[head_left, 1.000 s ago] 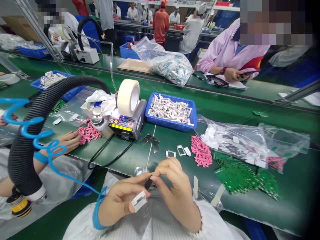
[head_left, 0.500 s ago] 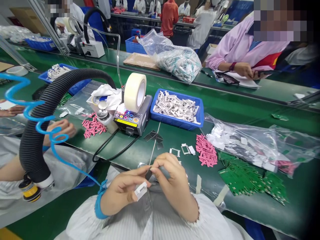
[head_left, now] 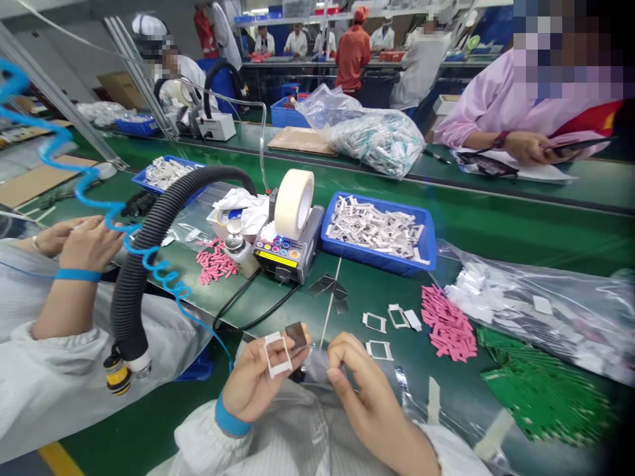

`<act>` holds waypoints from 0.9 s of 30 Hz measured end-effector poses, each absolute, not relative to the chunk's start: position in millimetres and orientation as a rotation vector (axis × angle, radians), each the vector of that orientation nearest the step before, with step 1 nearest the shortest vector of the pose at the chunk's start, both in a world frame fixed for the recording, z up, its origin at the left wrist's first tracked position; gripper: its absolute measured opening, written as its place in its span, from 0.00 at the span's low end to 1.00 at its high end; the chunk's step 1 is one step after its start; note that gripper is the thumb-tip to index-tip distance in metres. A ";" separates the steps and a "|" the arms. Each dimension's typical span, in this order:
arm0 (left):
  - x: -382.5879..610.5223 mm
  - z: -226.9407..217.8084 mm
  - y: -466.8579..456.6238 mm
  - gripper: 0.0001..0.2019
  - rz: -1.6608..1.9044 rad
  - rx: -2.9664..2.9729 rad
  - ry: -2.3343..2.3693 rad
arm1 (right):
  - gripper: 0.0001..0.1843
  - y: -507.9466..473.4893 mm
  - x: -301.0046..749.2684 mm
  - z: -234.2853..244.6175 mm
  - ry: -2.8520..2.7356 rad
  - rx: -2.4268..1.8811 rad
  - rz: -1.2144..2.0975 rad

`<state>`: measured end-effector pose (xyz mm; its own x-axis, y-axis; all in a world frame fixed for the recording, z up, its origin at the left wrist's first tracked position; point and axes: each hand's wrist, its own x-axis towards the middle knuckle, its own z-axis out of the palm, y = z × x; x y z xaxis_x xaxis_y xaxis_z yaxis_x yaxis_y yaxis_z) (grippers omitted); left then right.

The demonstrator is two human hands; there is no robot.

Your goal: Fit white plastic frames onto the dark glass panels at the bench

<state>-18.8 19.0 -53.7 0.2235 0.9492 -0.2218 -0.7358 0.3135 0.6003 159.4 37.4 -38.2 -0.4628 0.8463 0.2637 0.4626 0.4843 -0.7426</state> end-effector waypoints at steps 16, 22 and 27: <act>-10.8 -20.5 8.1 0.15 1.104 0.404 0.567 | 0.14 59.8 159.5 26.6 -2.426 -0.842 0.281; -12.5 -19.3 11.6 0.15 1.048 0.461 0.437 | 0.12 63.8 161.7 25.1 -2.245 -0.837 0.681; -11.8 -23.3 12.3 0.18 0.939 0.404 0.280 | 0.18 52.6 155.9 10.5 -1.521 -0.626 1.628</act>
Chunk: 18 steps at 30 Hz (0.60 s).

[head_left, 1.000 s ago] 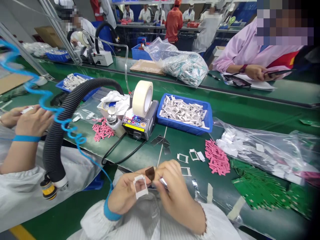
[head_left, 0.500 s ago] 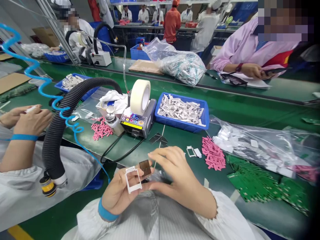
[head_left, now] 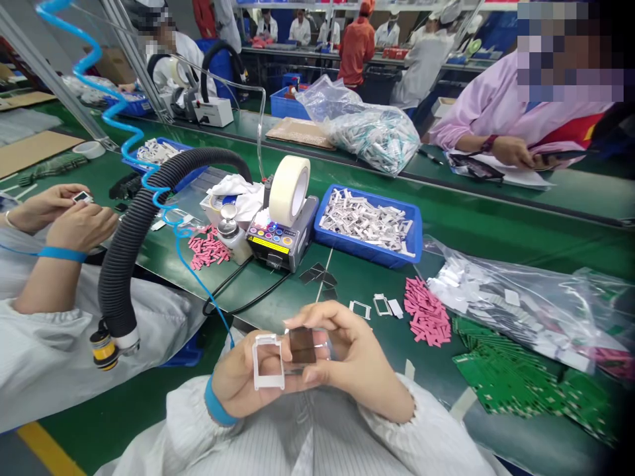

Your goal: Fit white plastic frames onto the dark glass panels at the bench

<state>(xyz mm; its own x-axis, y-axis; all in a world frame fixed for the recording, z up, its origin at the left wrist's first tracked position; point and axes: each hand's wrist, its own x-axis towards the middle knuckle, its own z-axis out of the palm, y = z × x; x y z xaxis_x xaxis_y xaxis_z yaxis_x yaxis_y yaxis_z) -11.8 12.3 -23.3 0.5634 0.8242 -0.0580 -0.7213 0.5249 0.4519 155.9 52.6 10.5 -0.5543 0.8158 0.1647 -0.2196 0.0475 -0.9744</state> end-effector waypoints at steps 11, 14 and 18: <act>-12.3 -9.8 10.4 0.16 1.046 0.652 0.354 | 0.15 49.2 155.7 8.9 -1.603 -0.690 1.336; -15.9 -8.1 9.7 0.17 1.052 0.906 0.453 | 0.05 48.8 158.9 21.2 -1.832 -0.875 0.911; -19.0 -6.3 9.3 0.17 1.026 1.156 0.521 | 0.05 47.3 158.5 27.6 -1.939 -0.948 0.690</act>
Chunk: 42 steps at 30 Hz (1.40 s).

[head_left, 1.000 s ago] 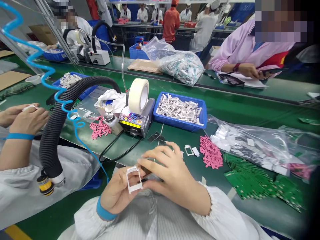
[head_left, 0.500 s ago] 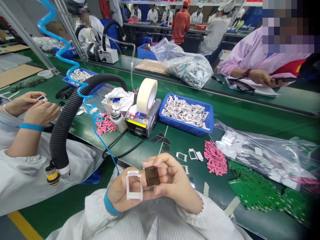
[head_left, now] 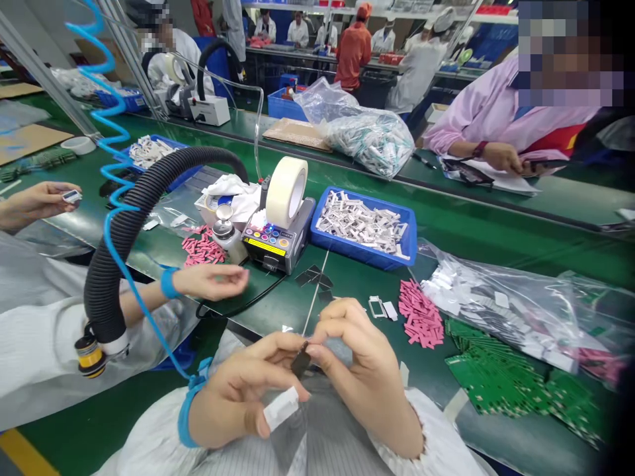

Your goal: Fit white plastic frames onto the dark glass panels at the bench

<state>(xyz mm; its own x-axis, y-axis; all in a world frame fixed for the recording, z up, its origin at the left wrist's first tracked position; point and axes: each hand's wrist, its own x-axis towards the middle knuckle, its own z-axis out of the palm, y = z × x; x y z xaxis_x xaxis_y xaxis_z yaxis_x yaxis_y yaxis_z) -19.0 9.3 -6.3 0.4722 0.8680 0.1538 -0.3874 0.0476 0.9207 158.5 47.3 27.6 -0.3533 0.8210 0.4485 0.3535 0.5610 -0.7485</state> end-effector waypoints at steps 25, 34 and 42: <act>-23.4 -10.5 16.4 0.16 0.945 1.291 0.590 | 0.08 48.9 158.1 8.3 -1.950 -1.039 0.715; -14.9 -26.1 19.9 0.17 1.020 0.657 0.530 | 0.06 35.2 170.8 5.2 -2.081 -0.887 0.783; -16.4 -26.7 20.6 0.16 1.015 0.259 0.327 | 0.09 51.8 182.0 -64.3 -2.439 -1.271 0.709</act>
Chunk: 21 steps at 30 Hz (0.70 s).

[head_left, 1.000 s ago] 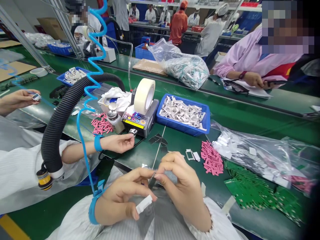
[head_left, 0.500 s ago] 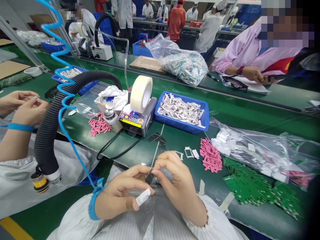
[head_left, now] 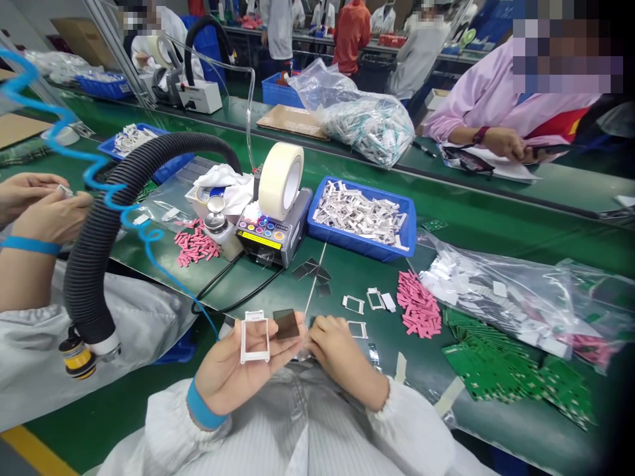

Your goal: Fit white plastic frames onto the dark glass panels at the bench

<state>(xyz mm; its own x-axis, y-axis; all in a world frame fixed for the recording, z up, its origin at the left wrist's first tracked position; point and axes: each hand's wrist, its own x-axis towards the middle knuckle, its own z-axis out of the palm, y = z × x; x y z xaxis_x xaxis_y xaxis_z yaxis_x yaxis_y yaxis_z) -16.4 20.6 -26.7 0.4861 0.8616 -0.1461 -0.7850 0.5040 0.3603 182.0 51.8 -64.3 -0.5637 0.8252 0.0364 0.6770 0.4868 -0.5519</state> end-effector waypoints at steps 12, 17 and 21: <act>0.2 -7.3 19.8 0.15 0.949 0.329 0.306 | 0.16 59.1 180.1 4.3 -1.966 -0.815 0.982; 3.2 -18.9 19.6 0.16 1.056 0.342 0.393 | 0.13 55.9 181.2 12.4 -1.981 -0.926 0.649; 10.6 -22.9 20.8 0.18 1.090 0.434 0.505 | 0.11 48.4 175.2 25.2 -2.107 -0.923 0.197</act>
